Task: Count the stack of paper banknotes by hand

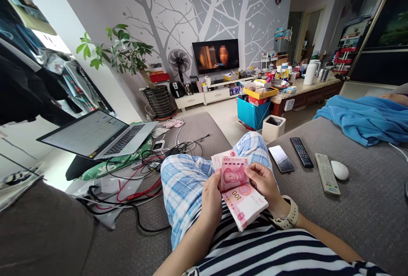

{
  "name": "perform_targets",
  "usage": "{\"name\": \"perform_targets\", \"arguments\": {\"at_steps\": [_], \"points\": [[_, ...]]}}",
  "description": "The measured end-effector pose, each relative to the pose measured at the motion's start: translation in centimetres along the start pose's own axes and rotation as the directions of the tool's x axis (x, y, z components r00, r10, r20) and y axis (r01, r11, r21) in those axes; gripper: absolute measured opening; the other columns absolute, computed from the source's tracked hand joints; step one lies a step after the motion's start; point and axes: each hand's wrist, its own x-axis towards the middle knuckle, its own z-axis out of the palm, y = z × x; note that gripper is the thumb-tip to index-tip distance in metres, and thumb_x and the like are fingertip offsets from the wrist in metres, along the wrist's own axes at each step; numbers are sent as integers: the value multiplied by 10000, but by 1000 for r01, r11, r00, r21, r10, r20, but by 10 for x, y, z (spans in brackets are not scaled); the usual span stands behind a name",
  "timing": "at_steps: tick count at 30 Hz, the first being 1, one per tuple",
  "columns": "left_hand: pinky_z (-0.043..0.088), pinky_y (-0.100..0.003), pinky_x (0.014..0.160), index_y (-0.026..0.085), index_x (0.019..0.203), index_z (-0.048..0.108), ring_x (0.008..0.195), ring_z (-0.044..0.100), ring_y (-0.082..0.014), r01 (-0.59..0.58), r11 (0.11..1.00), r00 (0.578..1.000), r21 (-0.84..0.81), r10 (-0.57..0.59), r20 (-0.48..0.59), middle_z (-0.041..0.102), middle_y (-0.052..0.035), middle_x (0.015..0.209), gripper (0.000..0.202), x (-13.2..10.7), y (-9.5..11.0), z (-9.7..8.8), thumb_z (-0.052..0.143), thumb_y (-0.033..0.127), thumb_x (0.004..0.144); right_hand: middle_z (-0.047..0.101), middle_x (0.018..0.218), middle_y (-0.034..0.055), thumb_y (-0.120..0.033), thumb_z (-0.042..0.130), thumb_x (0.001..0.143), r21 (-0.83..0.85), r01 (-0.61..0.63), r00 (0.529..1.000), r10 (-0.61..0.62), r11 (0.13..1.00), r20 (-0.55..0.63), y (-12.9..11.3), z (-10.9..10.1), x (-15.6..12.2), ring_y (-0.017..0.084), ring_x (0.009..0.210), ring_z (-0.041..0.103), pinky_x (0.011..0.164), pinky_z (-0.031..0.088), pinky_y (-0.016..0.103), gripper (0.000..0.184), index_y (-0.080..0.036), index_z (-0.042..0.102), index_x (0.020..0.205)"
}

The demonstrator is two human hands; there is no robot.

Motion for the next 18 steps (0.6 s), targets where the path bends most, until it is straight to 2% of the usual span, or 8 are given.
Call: {"name": "perform_targets", "arguments": {"at_steps": [13,18], "points": [[485,-266,658,167,624,681,663,628,-178,-33,999,999,14,33,-10,695,-10,658,168,-3,7,5,584,260,724,404,507,-57,-417,714,735,-19,4,1000,-4,1000,11,3,-3,3,74,446,272,456,181,258,301,-183,550,642],[485,-270,660,174,629,681,664,627,-179,-33,999,999,9,33,-17,694,-10,663,168,-3,8,6,583,268,728,412,511,-56,-431,714,730,-34,-1,1000,1,999,3,4,-3,3,76,449,268,453,177,259,311,-183,548,645]]}}
